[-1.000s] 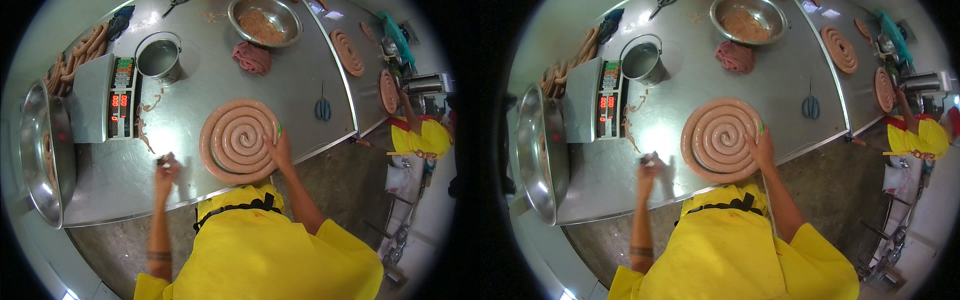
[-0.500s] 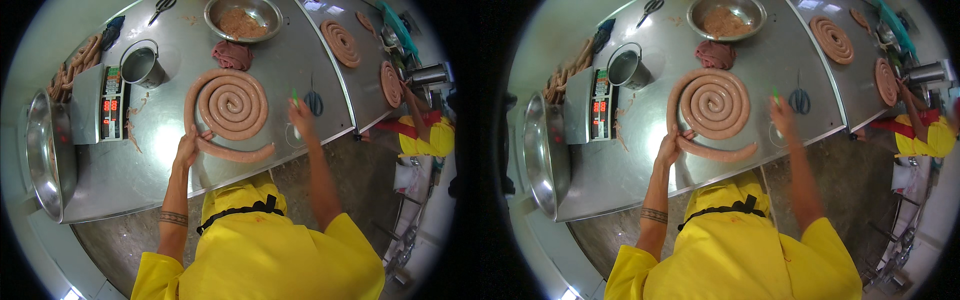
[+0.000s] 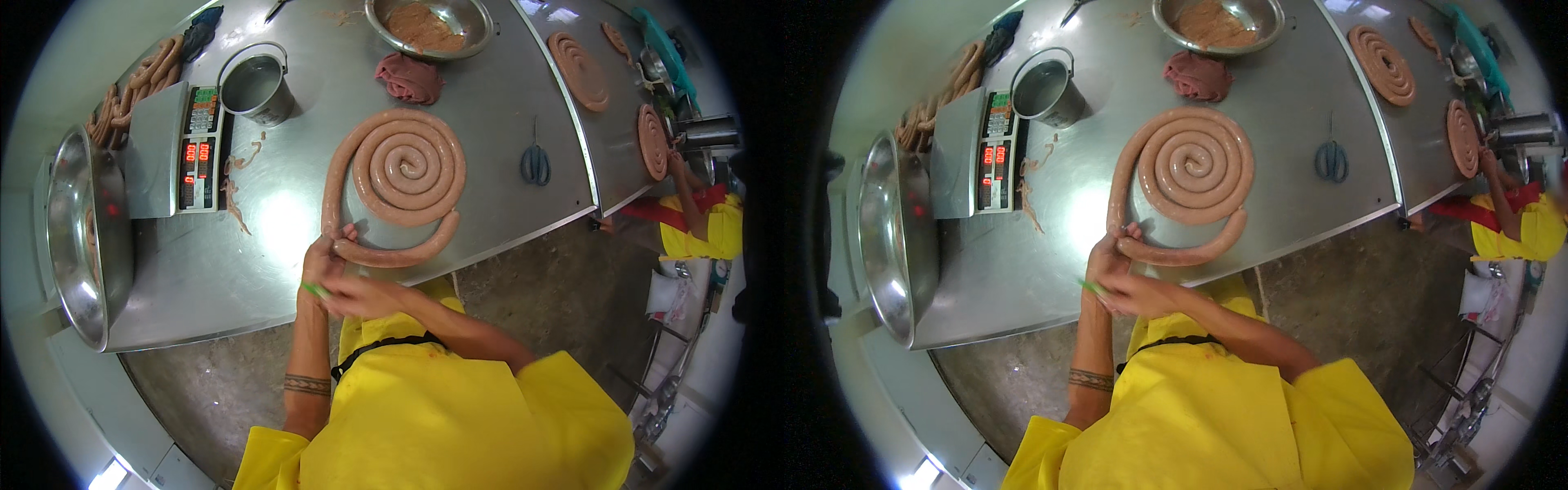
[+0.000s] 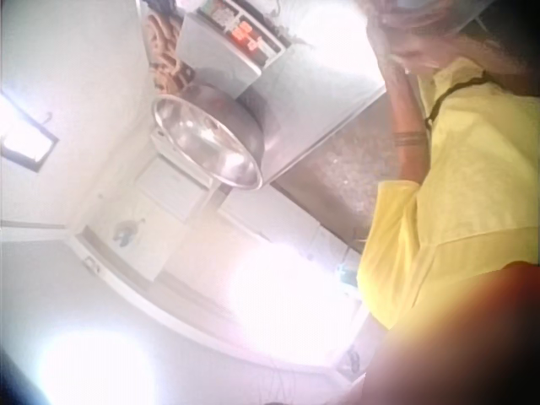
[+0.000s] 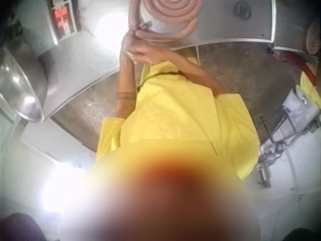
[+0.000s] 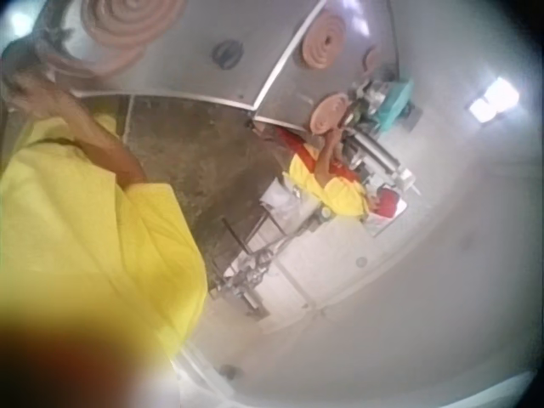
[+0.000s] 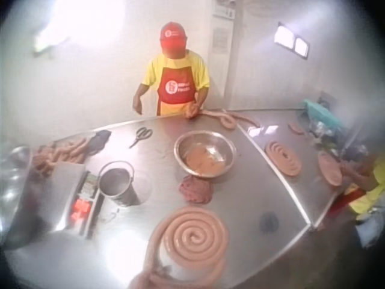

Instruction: The person coils a long sausage into a spiral on a stainless steel table, ties the ends with string, and uses a green tool to prick the casing. The person also weighs the sausage on a digital scale and wipes the table with a cloth.

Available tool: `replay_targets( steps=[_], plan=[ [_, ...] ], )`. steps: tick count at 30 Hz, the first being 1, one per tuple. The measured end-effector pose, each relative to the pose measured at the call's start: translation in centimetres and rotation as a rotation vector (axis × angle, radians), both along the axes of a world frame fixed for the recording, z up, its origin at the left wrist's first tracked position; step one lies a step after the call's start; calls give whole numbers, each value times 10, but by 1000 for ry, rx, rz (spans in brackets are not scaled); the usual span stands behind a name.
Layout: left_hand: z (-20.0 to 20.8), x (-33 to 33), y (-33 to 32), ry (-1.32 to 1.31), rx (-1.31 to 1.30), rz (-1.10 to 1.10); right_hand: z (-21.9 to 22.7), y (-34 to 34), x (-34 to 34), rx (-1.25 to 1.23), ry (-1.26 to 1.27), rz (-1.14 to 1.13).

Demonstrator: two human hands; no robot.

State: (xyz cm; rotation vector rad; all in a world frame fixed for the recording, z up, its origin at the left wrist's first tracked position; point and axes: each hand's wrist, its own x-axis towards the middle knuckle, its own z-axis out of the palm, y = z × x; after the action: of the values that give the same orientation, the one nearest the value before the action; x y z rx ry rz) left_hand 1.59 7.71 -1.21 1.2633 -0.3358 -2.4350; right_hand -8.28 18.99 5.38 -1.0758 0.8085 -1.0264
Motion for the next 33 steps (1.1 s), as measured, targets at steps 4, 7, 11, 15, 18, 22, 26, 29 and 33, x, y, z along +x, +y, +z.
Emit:
replay_targets(
  steps=[4,7,11,15,18,22,26,29,33],
  plan=[
    [11,8,3,396,3,97,-9,-137,-1,344,-425,-534],
    [12,12,17,259,-89,-14,-4,-156,-66,412,-372,-653],
    [-3,10,34,190,-28,-199,15,-72,-147,473,-401,-644],
    [-7,7,26,206,-179,-445,38,48,-167,662,-288,-654],
    [5,3,9,-138,-557,-662,59,122,-183,757,-351,-722],
    [21,-4,0,-447,-756,-685,76,194,-222,972,91,-811],
    [14,-3,2,-615,-851,-527,59,182,-212,1132,531,-583],
    [-3,2,4,76,-233,79,31,98,-137,732,92,38],
    [-12,8,11,186,-245,29,-1,-44,6,271,111,517]
  ],
)
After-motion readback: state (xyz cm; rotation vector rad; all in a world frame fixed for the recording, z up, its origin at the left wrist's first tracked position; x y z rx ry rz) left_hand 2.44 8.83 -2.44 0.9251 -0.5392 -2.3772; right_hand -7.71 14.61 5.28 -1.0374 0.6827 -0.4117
